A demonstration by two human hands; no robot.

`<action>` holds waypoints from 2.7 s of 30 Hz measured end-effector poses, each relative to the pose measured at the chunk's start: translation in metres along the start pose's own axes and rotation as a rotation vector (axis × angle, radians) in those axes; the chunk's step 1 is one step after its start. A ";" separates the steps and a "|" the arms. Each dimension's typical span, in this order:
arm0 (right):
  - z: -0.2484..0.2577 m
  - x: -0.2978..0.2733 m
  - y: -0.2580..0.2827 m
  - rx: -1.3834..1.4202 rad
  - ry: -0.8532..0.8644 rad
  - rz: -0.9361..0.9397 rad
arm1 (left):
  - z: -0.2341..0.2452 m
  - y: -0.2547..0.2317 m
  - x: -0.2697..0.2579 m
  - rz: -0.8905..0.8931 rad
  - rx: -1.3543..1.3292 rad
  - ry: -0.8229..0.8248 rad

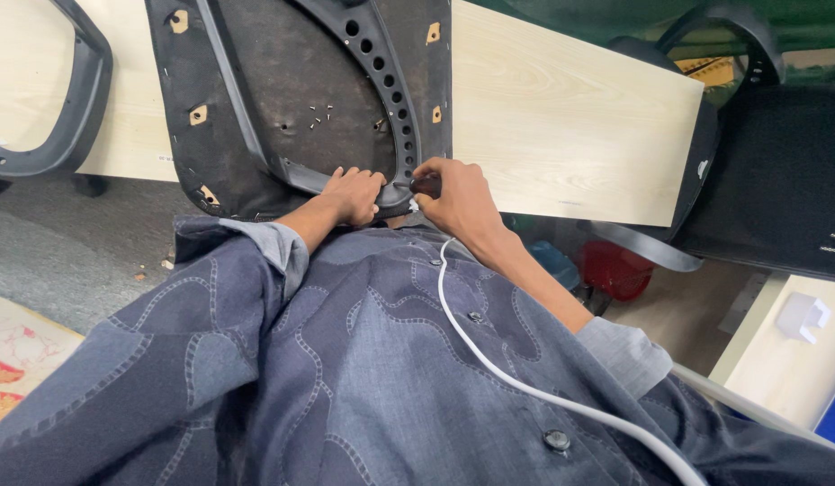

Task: The person attaches a black plastic frame to a chair seat using a screwdriver. They align the frame, insert screws, and tighten them one by one while holding the frame in place.

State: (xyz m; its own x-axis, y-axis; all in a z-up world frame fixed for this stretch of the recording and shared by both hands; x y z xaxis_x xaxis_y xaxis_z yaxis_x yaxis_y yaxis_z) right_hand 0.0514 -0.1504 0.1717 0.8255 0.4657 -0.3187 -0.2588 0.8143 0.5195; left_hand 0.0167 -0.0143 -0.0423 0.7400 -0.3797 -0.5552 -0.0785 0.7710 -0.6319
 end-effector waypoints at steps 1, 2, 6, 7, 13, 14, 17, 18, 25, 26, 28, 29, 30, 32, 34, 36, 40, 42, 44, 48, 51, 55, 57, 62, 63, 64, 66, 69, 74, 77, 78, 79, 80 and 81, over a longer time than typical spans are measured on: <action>0.000 0.000 0.001 -0.038 0.015 -0.060 | 0.001 -0.001 -0.001 -0.004 0.003 0.002; 0.001 0.001 0.001 -0.076 0.031 -0.120 | 0.002 -0.002 -0.003 -0.007 0.006 0.005; 0.003 0.002 0.006 -0.166 -0.001 -0.136 | 0.005 -0.005 -0.005 0.001 -0.003 0.032; 0.003 0.002 0.006 -0.140 -0.002 -0.116 | 0.006 -0.005 -0.006 0.003 -0.008 0.029; 0.001 0.000 -0.003 0.005 0.002 0.010 | 0.008 -0.006 -0.008 0.008 -0.032 0.020; 0.001 0.000 -0.005 0.002 0.005 0.013 | 0.009 -0.007 -0.008 0.010 -0.033 0.016; 0.004 -0.006 -0.009 -0.033 0.008 0.011 | 0.012 -0.007 -0.011 0.013 -0.052 -0.015; 0.005 -0.009 -0.010 -0.049 0.008 0.008 | 0.013 -0.007 -0.012 0.014 -0.062 -0.029; 0.013 -0.032 -0.016 0.021 -0.080 -0.124 | 0.020 -0.009 -0.022 -0.120 -0.129 -0.165; 0.015 -0.034 -0.018 0.034 -0.091 -0.162 | 0.021 -0.011 -0.023 -0.133 -0.121 -0.176; 0.018 -0.036 -0.024 0.046 -0.107 -0.212 | 0.023 -0.013 -0.024 -0.159 -0.131 -0.202; 0.019 -0.037 -0.027 0.044 -0.109 -0.225 | 0.024 -0.015 -0.024 -0.172 -0.151 -0.218; 0.020 -0.037 -0.031 0.042 -0.112 -0.237 | 0.025 -0.017 -0.024 -0.186 -0.172 -0.233; 0.020 -0.039 -0.037 0.043 -0.120 -0.256 | 0.026 -0.020 -0.021 -0.134 -0.189 -0.216; 0.019 -0.040 -0.041 0.051 -0.127 -0.263 | 0.026 -0.022 -0.019 -0.106 -0.199 -0.221; 0.019 -0.040 -0.045 0.063 -0.132 -0.255 | 0.025 -0.022 -0.017 -0.097 -0.202 -0.247; 0.019 -0.041 -0.049 0.060 -0.123 -0.271 | 0.021 -0.020 -0.013 -0.120 -0.214 -0.328; 0.019 -0.041 -0.050 0.068 -0.119 -0.274 | 0.019 -0.019 -0.009 -0.121 -0.216 -0.346; 0.020 -0.041 -0.050 0.072 -0.116 -0.270 | 0.018 -0.020 -0.004 -0.094 -0.213 -0.359; 0.019 -0.039 -0.051 0.080 -0.114 -0.248 | 0.019 -0.021 0.001 -0.072 -0.206 -0.365; 0.019 -0.039 -0.052 0.083 -0.108 -0.254 | 0.021 -0.023 0.000 -0.047 -0.212 -0.359; 0.019 -0.036 -0.053 0.074 -0.091 -0.265 | 0.025 -0.027 0.003 0.035 -0.237 -0.319; 0.019 -0.035 -0.054 0.071 -0.090 -0.265 | 0.026 -0.028 0.008 0.082 -0.230 -0.293; 0.022 -0.032 -0.054 0.070 -0.095 -0.248 | 0.026 -0.022 0.017 0.094 -0.261 -0.279; 0.023 -0.031 -0.055 0.065 -0.094 -0.250 | 0.025 -0.022 0.018 0.089 -0.259 -0.280; 0.024 -0.031 -0.055 0.072 -0.092 -0.249 | 0.024 -0.022 0.019 0.076 -0.232 -0.290; 0.026 -0.029 -0.055 0.087 -0.092 -0.248 | 0.022 -0.023 0.020 0.050 -0.176 -0.309; 0.028 -0.027 -0.056 0.063 -0.081 -0.265 | 0.025 -0.029 0.023 0.016 -0.064 -0.320; 0.031 -0.025 -0.056 0.074 -0.085 -0.268 | 0.043 -0.038 0.024 0.181 -0.133 -0.263; 0.031 -0.023 -0.057 0.071 -0.082 -0.272 | 0.050 -0.043 0.019 0.309 -0.226 -0.209; 0.031 -0.023 -0.058 0.074 -0.083 -0.275 | 0.051 -0.046 0.018 0.344 -0.250 -0.194; 0.032 -0.023 -0.058 0.073 -0.086 -0.273 | 0.051 -0.049 0.018 0.357 -0.247 -0.202; 0.032 -0.022 -0.059 0.071 -0.088 -0.272 | 0.051 -0.051 0.018 0.369 -0.244 -0.210; 0.031 -0.022 -0.059 0.070 -0.086 -0.268 | 0.050 -0.052 0.017 0.386 -0.244 -0.219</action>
State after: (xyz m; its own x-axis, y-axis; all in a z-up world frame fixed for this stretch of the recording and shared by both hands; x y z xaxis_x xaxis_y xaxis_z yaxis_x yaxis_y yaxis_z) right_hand 0.0642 -0.2195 0.1732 0.9001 0.2040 -0.3851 0.0067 0.8770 0.4804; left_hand 0.0669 -0.0352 0.0078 0.7467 0.0458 -0.6636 -0.5086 0.6822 -0.5252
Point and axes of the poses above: each hand's wrist, its own x-axis towards the middle knuckle, its own z-axis out of the back of the hand, y = z × x, the point moved 2 cm from there along x, towards the middle knuckle, and after that the axes turned 5 degrees about -x, right-handed, at the moved point
